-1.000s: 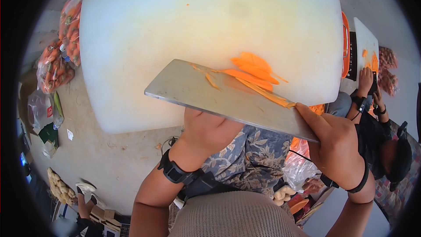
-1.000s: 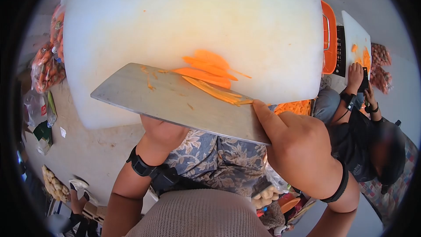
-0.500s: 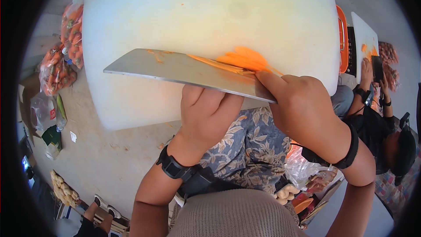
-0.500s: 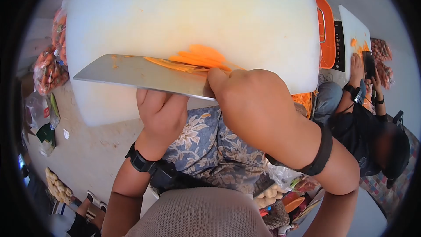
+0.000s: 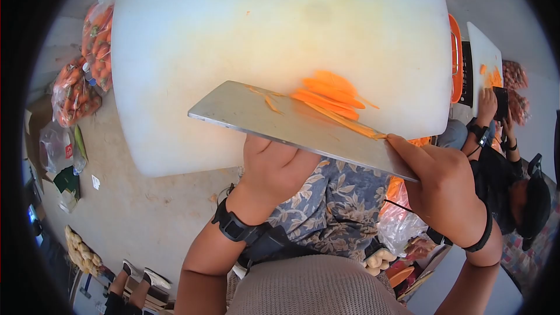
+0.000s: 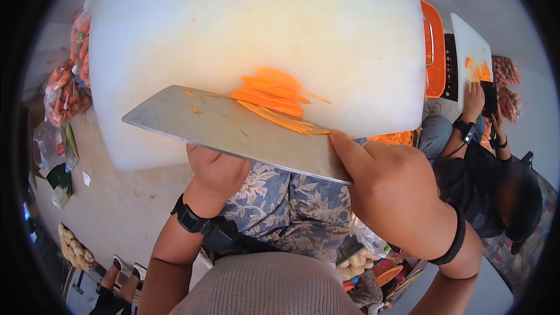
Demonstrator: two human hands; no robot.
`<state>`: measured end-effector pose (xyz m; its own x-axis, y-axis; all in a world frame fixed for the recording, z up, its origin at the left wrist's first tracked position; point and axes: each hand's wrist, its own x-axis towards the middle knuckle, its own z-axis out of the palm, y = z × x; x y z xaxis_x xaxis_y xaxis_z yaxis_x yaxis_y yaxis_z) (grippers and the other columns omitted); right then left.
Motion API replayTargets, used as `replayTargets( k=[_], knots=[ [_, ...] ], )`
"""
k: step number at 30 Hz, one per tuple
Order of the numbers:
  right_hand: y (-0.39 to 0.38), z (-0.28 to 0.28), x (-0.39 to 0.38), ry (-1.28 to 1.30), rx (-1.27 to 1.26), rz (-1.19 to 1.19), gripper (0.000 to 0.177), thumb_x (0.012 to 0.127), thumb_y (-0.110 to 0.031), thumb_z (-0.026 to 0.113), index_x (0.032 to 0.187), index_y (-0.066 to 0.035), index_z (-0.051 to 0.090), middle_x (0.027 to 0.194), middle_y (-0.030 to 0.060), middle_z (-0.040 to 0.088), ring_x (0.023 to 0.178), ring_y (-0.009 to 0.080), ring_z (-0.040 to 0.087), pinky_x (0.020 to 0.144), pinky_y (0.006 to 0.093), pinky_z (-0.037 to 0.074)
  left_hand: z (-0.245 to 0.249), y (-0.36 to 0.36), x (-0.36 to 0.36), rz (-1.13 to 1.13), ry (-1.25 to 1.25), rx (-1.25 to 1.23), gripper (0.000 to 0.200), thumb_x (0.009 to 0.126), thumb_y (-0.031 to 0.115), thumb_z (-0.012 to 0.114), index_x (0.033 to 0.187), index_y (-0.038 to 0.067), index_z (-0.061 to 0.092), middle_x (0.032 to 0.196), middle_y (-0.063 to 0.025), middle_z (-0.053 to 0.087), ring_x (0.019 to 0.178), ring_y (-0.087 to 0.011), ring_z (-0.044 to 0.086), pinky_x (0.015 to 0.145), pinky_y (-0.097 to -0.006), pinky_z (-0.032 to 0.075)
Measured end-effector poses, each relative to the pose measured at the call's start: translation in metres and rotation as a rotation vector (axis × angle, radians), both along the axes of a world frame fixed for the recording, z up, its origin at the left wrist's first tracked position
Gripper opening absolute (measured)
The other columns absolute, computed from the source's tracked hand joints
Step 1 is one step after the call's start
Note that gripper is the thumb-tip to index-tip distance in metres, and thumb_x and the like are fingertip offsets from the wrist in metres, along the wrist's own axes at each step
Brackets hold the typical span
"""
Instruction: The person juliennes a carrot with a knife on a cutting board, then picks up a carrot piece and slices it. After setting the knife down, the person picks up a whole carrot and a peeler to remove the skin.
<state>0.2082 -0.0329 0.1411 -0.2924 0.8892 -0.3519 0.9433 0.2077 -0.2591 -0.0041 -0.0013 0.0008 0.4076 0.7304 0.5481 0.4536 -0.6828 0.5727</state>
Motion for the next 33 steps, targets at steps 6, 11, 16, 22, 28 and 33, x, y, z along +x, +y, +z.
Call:
replayTargets(
  k=[6,11,16,22,28,33],
  knots=[
    [0.01,-0.014,-0.007,-0.044,-0.033,-0.004,0.053,0.062,0.006,0.066,0.114,0.0,0.062,0.066,0.0127,0.057,0.059,0.0308,0.059,0.054,0.0406,0.045,0.0,0.0,0.001,-0.004,-0.035,-0.002,0.029,0.059,0.006,0.071,0.087,0.009,0.073,0.101,-0.0033,0.066,0.097,-0.0247,0.06,0.085,-0.0373,0.051],
    [0.014,-0.019,-0.014,-0.059,-0.014,0.005,0.047,0.064,0.006,0.064,0.111,-0.001,0.062,0.066,0.0126,0.059,0.06,0.0318,0.06,0.055,0.0412,0.047,0.006,0.003,0.003,0.015,-0.017,0.031,0.027,0.06,0.005,0.071,0.087,0.009,0.073,0.103,-0.004,0.066,0.096,-0.0242,0.06,0.085,-0.0361,0.05],
    [0.025,-0.047,-0.019,0.081,0.172,0.008,0.013,0.075,-0.003,0.059,0.088,-0.004,0.062,0.066,0.0135,0.063,0.061,0.0305,0.064,0.054,0.0416,0.049,0.007,0.011,0.01,0.067,0.039,0.107,0.024,0.065,0.001,0.066,0.089,0.004,0.072,0.094,-0.0066,0.065,0.089,-0.0254,0.06,0.077,-0.0341,0.049],
    [0.016,-0.061,-0.029,0.027,0.195,-0.067,0.01,0.073,-0.003,0.061,0.083,-0.003,0.063,0.069,0.0155,0.065,0.068,0.0329,0.066,0.06,0.0429,0.052,0.004,0.013,0.01,0.074,-0.03,0.188,0.025,0.067,-0.001,0.064,0.091,0.002,0.072,0.092,-0.0083,0.064,0.088,-0.0283,0.059,0.075,-0.0367,0.05],
    [0.019,-0.043,-0.025,-0.021,0.229,0.051,0.009,0.073,-0.005,0.062,0.082,-0.003,0.064,0.069,0.0166,0.066,0.065,0.033,0.066,0.06,0.043,0.052,0.001,0.011,0.009,0.161,-0.006,0.262,0.022,0.068,0.0,0.064,0.088,0.002,0.071,0.092,-0.0092,0.064,0.089,-0.0293,0.059,0.076,-0.0381,0.051],
    [-0.002,-0.024,-0.02,-0.043,0.222,0.002,0.008,0.075,-0.007,0.061,0.081,-0.003,0.064,0.063,0.0153,0.063,0.059,0.0324,0.064,0.055,0.0429,0.051,0.001,0.009,0.009,0.188,0.003,0.235,0.021,0.067,0.001,0.064,0.087,0.001,0.07,0.092,-0.0099,0.064,0.09,-0.0302,0.059,0.077,-0.0375,0.051]
  ],
)
